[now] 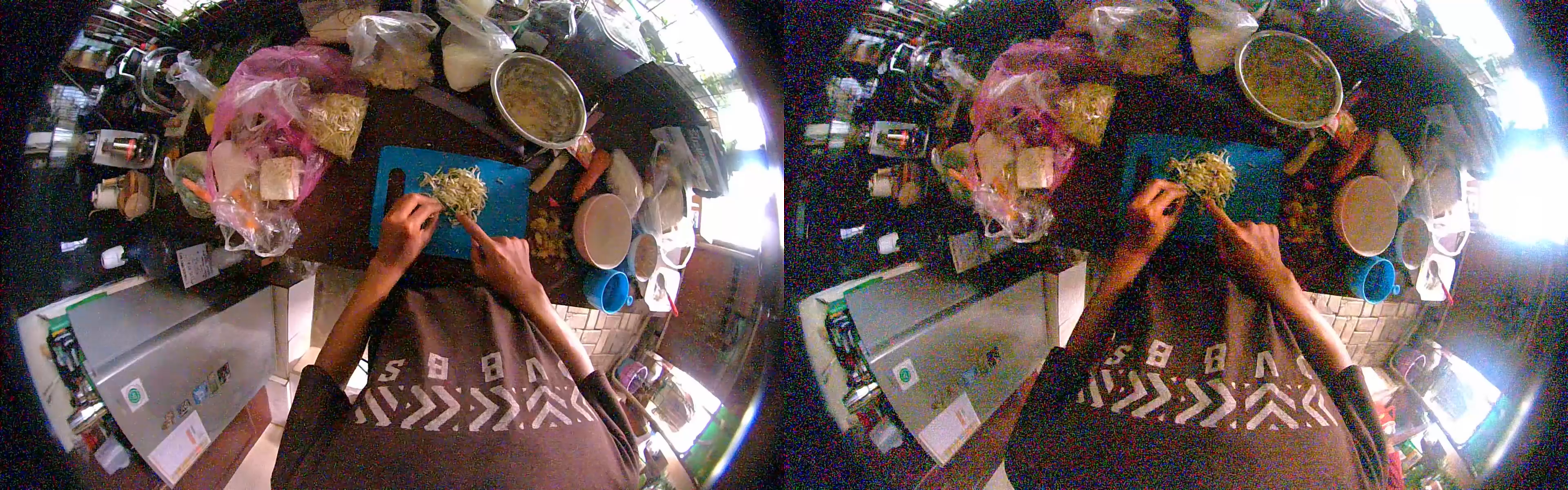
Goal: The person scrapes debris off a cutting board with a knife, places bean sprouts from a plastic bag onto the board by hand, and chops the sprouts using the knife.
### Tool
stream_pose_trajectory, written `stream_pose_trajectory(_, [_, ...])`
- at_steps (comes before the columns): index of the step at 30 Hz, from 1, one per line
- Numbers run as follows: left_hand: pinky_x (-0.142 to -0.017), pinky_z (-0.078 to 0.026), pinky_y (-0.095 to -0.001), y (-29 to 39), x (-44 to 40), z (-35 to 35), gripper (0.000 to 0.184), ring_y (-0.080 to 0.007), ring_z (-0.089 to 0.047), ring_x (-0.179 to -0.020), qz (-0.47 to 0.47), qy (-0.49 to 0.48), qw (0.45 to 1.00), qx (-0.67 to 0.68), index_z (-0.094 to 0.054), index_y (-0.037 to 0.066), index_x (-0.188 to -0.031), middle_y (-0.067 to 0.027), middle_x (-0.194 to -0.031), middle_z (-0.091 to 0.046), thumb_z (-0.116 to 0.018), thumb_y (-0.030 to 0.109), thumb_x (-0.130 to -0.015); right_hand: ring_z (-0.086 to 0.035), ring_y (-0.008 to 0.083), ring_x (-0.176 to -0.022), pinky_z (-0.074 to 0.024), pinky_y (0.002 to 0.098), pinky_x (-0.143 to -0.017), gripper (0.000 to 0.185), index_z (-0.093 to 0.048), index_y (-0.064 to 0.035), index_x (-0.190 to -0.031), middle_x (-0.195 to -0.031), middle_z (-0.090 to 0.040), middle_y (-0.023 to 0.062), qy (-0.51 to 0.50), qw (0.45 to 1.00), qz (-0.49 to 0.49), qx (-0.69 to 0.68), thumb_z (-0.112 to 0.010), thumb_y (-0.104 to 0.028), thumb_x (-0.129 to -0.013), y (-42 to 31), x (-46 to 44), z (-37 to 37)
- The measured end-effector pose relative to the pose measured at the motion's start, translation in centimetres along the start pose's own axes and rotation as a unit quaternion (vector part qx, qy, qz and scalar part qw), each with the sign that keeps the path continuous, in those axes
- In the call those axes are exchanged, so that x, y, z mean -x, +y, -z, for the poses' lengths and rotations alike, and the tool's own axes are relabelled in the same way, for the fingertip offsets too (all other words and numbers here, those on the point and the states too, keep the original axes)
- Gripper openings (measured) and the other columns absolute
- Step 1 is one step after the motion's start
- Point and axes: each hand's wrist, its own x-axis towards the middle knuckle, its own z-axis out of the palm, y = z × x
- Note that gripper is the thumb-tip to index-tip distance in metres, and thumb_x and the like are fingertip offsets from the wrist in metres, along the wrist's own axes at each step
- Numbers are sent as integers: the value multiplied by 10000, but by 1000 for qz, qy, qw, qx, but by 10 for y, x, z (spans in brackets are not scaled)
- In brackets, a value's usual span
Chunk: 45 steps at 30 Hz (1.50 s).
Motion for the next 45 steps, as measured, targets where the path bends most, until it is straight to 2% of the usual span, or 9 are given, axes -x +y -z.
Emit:
stream_pose_trajectory(8, [-861, -591, -398, -5, 1, -2, 246, -295, -714, -973, -11, -2, 1000, -1, -741, 67, -1011, -71, -1035, -715, -814, -6, -788, -650, 365, -498, -525, 529, -505, 722, -452, -293, -1600, -624, -680, 143, 7, 999, 28, 30, -645, -146, -920, 3, -16, -28])
stream_pose_trajectory(17, [-859, -584, -410, -3, -1, -2, 178, -307, -709, -959, -18, 39, 999, -7, -730, 67, -1007, -77, -1052, -704, -803, 56, -846, -657, 395, -538, -528, 551, -552, 668, -473, -330, -1581, -635, -670, 182, -43, 998, 6, 51, -625, -187, -947, -7, -6, 22])
stream_pose_trajectory(19, [-887, -565, -426, -3, -5, 4, 176, -308, -694, -970, -62, 24, 997, -33, -729, 77, -1016, -75, -1086, -696, -802, 101, -858, -653, 396, -536, -523, 550, -548, 660, -478, -328, -1579, -626, -660, 187, -49, 998, -2, 46, -627, -193, -949, -11, -4, 36])
stream_pose_trajectory(23, [-916, -545, -440, 9, -11, 15, 172, -309, -680, -987, -58, 44, 996, -47, -726, 88, -1009, -75, -1078, -697, -802, 121, -858, -645, 395, -527, -514, 548, -541, 642, -491, -331, -1572, -610, -643, 194, -50, 998, -31, 8, -631, -210, -957, -15, -3, 43])
stream_pose_trajectory(27, [-926, -544, -441, -1, -1, 8, 165, -309, -679, -994, -30, 15, 998, -53, -725, 87, -997, -78, -1028, -704, -799, 113, -852, -641, 391, -517, -517, 546, -544, 635, -497, -338, -1569, -597, -636, 186, -52, 998, -43, -5, -629, -210, -960, -8, 1, 20])
stream_pose_trajectory(35, [-901, -562, -409, 1, -2, 3, 165, -292, -693, -975, -19, 17, 998, -53, -732, 67, -982, -78, -1016, -714, -808, 66, -835, -643, 369, -491, -511, 535, -496, 665, -482, -297, -1580, -613, -660, 162, -18, 1000, 8, 14, -615, -148, -945, -3, -1, -2])
stream_pose_trajectory(40, [-892, -571, -413, -2, -4, 3, 148, -301, -696, -978, -32, 10, 998, -51, -732, 60, -975, -83, -1006, -713, -802, 62, -845, -664, 378, -527, -523, 547, -521, 665, -481, -296, -1578, -636, -675, 163, -4, 999, 34, 27, -606, -142, -944, 8, -9, -26])
stream_pose_trajectory(42, [-892, -571, -413, -4, -4, 3, 156, -304, -696, -973, -35, 8, 998, -48, -727, 60, -983, -85, -1008, -711, -801, 61, -846, -668, 386, -540, -524, 553, -530, 650, -487, -294, -1573, -639, -675, 170, 15, 999, 44, 18, -604, -153, -949, 5, -14, -21])
stream_pose_trajectory(45, [-894, -571, -418, -4, -3, 4, 179, -316, -691, -984, -23, 8, 999, -33, -716, 60, -1011, -96, -1032, -704, -796, 67, -851, -665, 399, -551, -525, 561, -543, 629, -491, -301, -1570, -630, -665, 183, -12, 1000, 1, 20, -612, -194, -962, -3, -17, 5])
